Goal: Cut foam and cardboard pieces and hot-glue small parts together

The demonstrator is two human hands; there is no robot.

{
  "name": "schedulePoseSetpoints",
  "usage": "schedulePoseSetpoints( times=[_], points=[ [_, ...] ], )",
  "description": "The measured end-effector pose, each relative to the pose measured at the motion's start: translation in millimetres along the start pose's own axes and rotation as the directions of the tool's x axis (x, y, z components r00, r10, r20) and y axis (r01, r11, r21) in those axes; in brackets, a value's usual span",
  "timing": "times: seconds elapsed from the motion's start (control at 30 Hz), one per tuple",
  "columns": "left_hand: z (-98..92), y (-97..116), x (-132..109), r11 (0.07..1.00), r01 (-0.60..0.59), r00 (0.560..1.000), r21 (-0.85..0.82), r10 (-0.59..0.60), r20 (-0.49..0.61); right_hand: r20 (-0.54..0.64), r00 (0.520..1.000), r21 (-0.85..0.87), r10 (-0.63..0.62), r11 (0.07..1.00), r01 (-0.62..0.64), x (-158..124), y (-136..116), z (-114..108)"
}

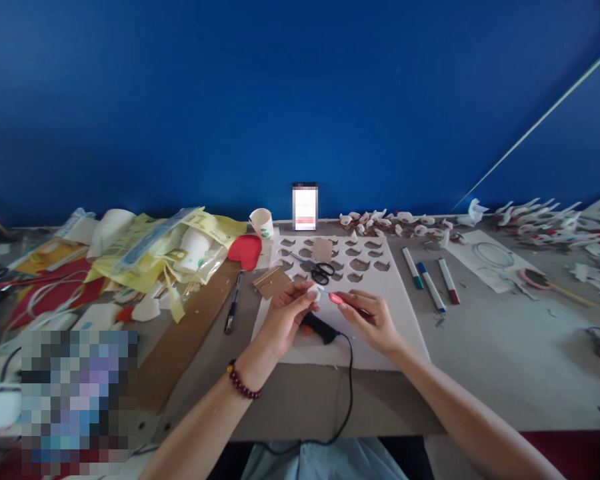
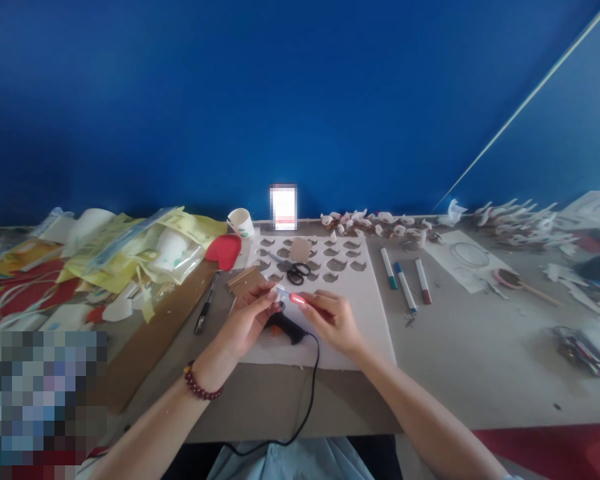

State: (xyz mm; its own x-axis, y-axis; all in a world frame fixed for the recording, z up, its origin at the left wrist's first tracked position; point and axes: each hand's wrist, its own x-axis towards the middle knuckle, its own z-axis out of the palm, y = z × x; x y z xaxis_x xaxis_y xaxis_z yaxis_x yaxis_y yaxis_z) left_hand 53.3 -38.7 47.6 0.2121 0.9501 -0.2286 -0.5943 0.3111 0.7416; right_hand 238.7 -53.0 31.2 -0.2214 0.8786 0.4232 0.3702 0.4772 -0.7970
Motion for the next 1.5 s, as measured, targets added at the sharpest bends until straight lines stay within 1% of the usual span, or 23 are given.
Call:
schedulePoseSetpoints(
  times=[0.2,0.37,0.53,0.67,1.0,1.23,1.37,1.5],
  points=[
    [0.2,-0.1,0.4,1.0,-0.001,1.0,-0.005,0.001,0.003,0.008,1.0,-0.007,-0.016,1.0,0.016,-0.1,0.2,0.1],
    [-0.5,-0.8,0.3,1.0,-0.002,1.0,-0.005,0.002,-0.001,-0.012,0.999,-0.011,-0.034,0.999,0.034,-0.1,0.4,0.4],
    [-0.1,-0.1,-0.3,1.0,0.004,1.0,0.005,-0.004,-0.005,-0.006,1.0,-0.002,-0.015,1.0,0.015,-0.1,0.3,0.4],
    [-0.1,0.2,-0.3,1.0,-0.001,1.0,0.012,0.001,-0.004,0.008,0.999,-0.011,-0.032,0.999,0.032,0.4,0.3,-0.4],
    [-2.8,3.2,-1.8,0.999,0.025,0.999,0.046,-0.027,0.042,-0.004,0.997,-0.032,-0.073,0.997,0.073,-1.0,-1.0,-0.8],
    [-5.4,3.9,-1.8,0.998,0.07,0.992,0.008,-0.07,0.106,-0.001,0.996,-0.041,-0.09,0.995,0.09,-2.3,-1.9,-0.7],
    [-5.6,4.3,-2.2,0.998,0.06,0.99,0.014,-0.061,0.124,0.006,0.995,-0.037,-0.097,0.995,0.097,-1.7,-4.2,-1.7],
    [-3.8,5.2,-1.3,0.999,0.043,0.993,-0.016,-0.041,0.11,0.004,0.998,-0.028,-0.068,0.997,0.068,-1.6,-4.1,-1.5]
  ],
)
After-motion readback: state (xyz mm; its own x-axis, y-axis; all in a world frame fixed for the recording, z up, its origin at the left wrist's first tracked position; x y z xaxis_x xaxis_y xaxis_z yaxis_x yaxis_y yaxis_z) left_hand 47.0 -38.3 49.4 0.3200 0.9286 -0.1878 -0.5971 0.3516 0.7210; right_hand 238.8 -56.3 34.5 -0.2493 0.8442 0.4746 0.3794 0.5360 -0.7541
